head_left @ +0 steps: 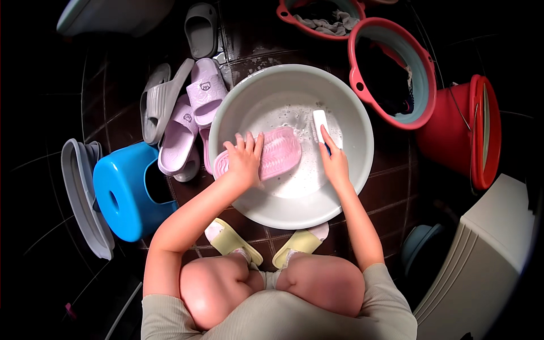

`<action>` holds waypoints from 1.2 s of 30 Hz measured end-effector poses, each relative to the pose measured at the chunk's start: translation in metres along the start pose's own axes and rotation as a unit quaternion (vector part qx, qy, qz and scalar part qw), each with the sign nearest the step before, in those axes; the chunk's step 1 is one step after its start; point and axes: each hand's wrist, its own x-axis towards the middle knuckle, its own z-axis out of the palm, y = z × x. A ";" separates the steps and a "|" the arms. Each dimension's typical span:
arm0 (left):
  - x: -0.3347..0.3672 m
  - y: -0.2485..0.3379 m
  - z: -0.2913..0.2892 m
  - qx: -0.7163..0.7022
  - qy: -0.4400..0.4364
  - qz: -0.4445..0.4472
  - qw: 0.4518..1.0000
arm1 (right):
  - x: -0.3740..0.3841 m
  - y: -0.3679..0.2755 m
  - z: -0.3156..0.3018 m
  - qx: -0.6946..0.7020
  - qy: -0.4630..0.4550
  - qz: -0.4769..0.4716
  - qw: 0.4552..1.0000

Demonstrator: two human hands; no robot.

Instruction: The person cleans slippers by scrubbing them with a handheld brush inside a basin of soapy water.

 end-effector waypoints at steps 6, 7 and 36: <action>0.035 0.035 -0.001 0.019 -0.030 -0.018 0.999 | 0.029 0.000 0.018 -0.074 -0.025 0.059 0.995; 0.036 0.037 0.004 0.019 -0.029 -0.017 0.999 | 0.030 0.001 0.021 -0.074 -0.024 0.059 0.995; 0.054 0.038 0.032 0.050 0.083 0.000 0.995 | -0.009 -0.035 0.064 -0.058 -0.084 -0.004 0.995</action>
